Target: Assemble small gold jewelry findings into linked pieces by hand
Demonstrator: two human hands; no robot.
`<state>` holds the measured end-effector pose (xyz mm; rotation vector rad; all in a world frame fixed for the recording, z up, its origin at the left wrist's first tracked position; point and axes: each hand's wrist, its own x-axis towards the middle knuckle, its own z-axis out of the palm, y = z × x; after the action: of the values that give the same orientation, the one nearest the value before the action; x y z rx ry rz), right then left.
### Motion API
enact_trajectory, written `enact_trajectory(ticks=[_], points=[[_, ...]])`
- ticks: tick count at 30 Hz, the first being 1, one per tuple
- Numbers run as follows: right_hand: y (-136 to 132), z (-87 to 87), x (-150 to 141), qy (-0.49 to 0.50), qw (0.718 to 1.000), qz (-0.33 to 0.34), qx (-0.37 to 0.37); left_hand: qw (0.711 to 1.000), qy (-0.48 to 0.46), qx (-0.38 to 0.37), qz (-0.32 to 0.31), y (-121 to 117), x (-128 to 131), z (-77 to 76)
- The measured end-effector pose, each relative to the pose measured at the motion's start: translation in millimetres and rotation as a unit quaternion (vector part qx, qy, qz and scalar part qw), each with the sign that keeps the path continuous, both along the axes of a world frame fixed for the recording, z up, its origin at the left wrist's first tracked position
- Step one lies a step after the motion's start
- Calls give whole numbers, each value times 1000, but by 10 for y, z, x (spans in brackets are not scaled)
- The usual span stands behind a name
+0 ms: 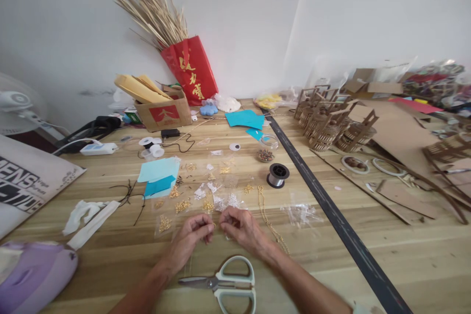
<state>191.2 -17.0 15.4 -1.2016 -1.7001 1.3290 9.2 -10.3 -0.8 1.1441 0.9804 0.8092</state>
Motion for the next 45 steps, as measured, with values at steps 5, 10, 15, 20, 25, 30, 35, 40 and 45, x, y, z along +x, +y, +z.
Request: enact_trajectory(ticks=[5, 10, 15, 20, 25, 30, 35, 40, 45], points=[[-3, 23, -9, -18, 1000, 1, 4, 1000, 5, -1, 1, 0, 11, 25], [-16, 49, -21, -26, 1000, 5, 2, 1000, 6, 4, -1, -1, 20, 31], [-26, 51, -22, -33, 999, 6, -1, 1000, 4, 8, -3, 3, 11, -3], [-33, 76, -25, -45, 999, 2, -3, 1000, 2, 15, -13, 13, 9, -41], [-33, 74, -30, -41, 999, -2, -5, 1000, -2, 17, -16, 11, 14, -33], [-27, 59, -24, -40, 999, -1, 0, 1000, -1, 12, -18, 1, 13, 9], [-24, 63, -29, -40, 999, -1, -6, 1000, -1, 13, -17, 3, 15, 10], [-27, 63, -26, -34, 999, -1, -11, 1000, -13, -3, -12, 5, 16, -9], [-29, 55, -22, -21, 1000, 0, -11, 1000, -8, 1, -18, 0, 5, -21]])
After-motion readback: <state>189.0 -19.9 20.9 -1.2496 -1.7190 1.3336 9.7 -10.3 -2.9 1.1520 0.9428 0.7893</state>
